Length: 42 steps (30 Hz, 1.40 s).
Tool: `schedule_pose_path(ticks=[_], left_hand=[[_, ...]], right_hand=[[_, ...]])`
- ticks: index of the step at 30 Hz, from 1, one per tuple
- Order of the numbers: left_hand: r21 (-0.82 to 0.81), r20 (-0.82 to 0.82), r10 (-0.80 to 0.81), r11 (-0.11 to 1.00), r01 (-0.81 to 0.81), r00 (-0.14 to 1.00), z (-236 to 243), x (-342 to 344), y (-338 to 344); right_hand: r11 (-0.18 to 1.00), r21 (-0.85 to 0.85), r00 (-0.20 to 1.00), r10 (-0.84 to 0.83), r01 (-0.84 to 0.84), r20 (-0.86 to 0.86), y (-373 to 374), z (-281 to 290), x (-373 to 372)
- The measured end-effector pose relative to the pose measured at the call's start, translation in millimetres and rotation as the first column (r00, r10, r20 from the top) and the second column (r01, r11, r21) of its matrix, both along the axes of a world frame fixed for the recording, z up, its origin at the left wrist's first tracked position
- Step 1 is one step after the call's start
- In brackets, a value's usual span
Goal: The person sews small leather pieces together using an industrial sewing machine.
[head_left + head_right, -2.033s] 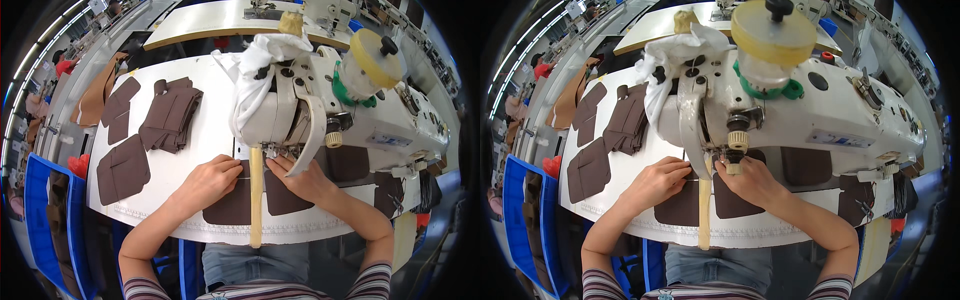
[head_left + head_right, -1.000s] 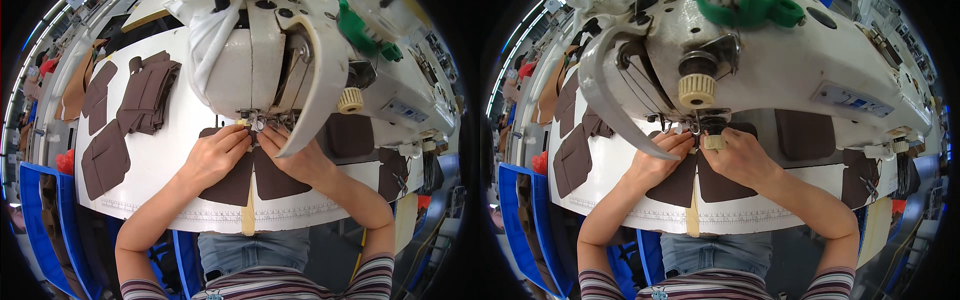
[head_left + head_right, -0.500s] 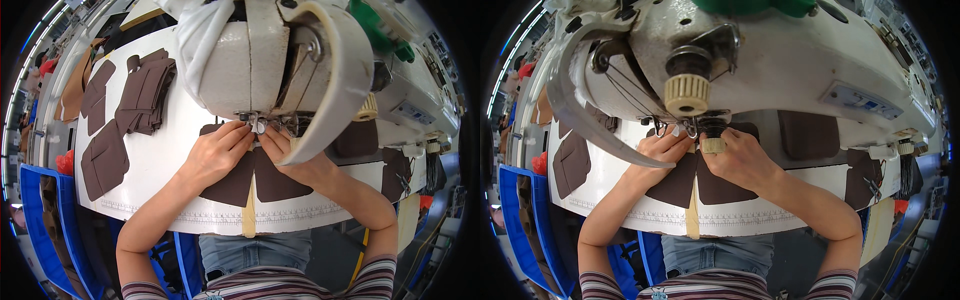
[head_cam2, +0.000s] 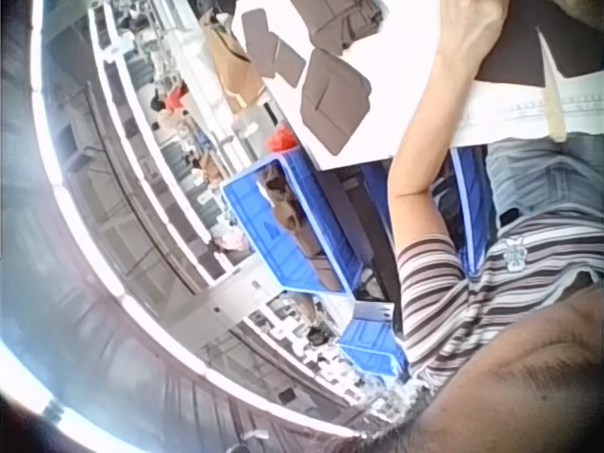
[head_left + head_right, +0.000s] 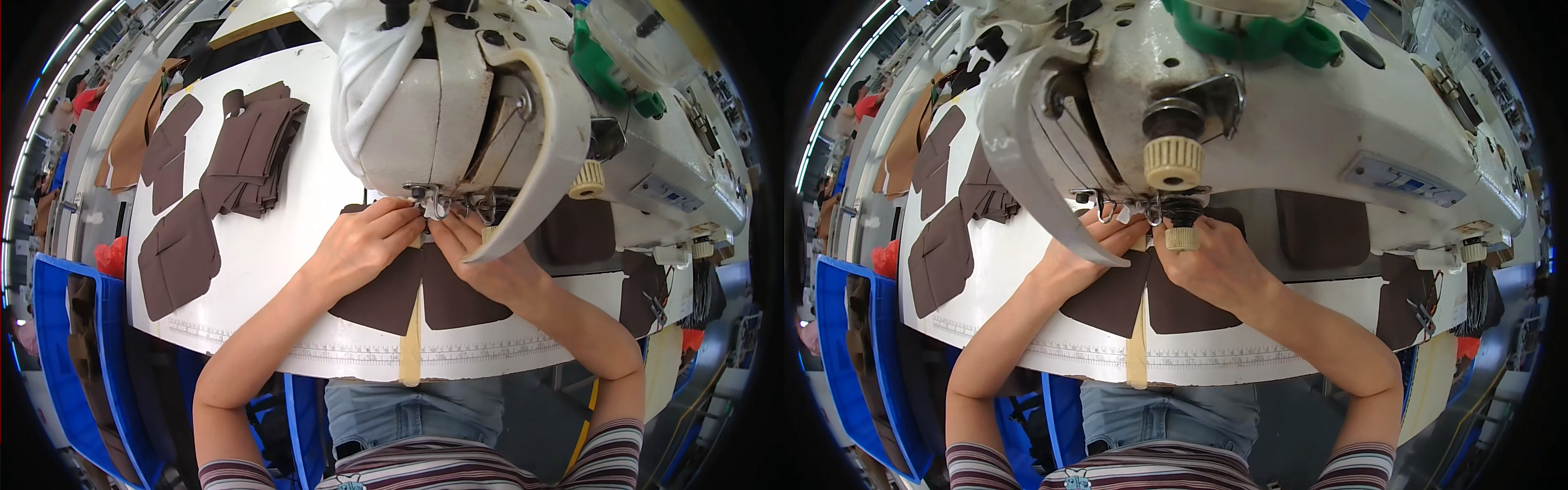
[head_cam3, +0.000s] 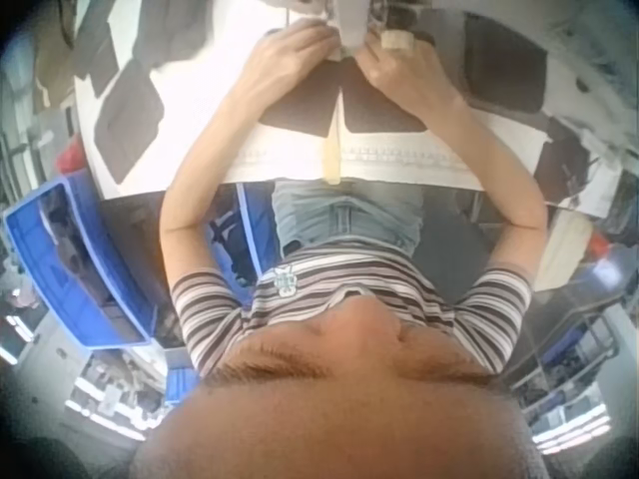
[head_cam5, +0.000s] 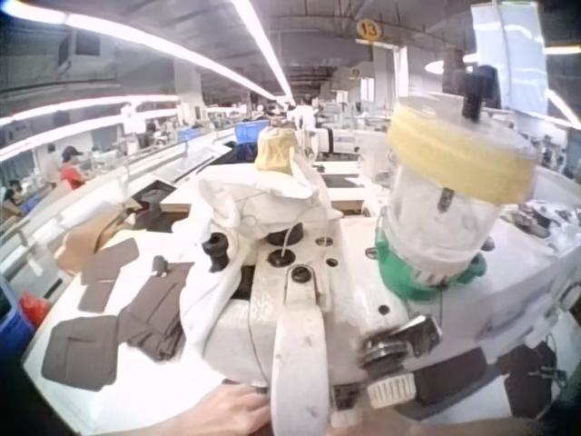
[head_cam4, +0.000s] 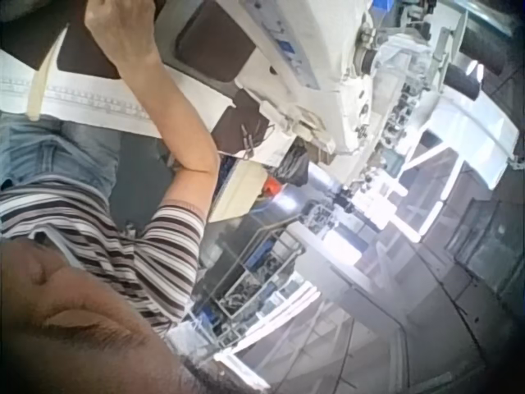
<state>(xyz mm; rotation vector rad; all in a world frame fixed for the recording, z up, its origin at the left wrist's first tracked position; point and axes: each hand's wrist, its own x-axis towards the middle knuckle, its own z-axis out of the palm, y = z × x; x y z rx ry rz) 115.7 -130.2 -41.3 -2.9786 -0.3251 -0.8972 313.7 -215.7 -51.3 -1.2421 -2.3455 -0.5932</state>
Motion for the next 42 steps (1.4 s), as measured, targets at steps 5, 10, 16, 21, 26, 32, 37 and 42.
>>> schedule_pose_path(ticks=[5, 10, 16, 21, 26, 32, 37, 42], left_hand=[[-0.021, -0.002, 0.011, 1.0, -0.011, 1.0, -2.5, 1.0, 1.7], [-0.052, 0.013, -0.011, 0.999, 0.011, 1.0, 3.4, -0.4, 2.2], [-0.449, 0.023, 0.103, 0.89, -0.082, 0.994, 8.7, -2.0, 0.3], [-0.417, 0.073, 0.119, 0.906, -0.078, 0.99, 5.4, 0.2, -4.5], [-0.191, 0.043, 0.034, 0.981, -0.026, 0.998, 4.4, -1.4, -5.7], [-0.077, 0.013, -0.026, 0.997, 0.027, 1.0, 4.9, -3.2, -3.1], [-0.054, -0.018, -0.052, 0.997, 0.051, 0.998, 6.0, -4.4, -1.8], [-0.08, -0.049, -0.046, 0.996, 0.042, 0.998, 7.0, -7.2, -4.4]], right_hand=[[0.999, 0.032, 1.0, 0.003, -0.004, 0.025, 0.8, 0.3, 1.3], [0.999, -0.027, 0.999, 0.016, -0.017, -0.038, -2.4, 3.5, 2.0], [0.997, -0.056, 0.997, 0.042, -0.046, -0.071, -3.2, 3.7, 6.8], [0.997, -0.037, 0.994, 0.058, -0.061, -0.092, -1.7, 1.9, 8.8], [0.996, -0.049, 0.987, 0.064, -0.072, -0.15, -2.1, 3.4, 8.3], [0.995, -0.052, 0.979, 0.072, -0.083, -0.189, -0.7, 6.0, 7.9], [0.996, -0.044, 0.983, 0.066, -0.075, -0.169, -1.1, 6.6, 8.7], [0.994, -0.022, 0.977, 0.1, -0.106, -0.189, -0.9, 7.4, 7.2]])
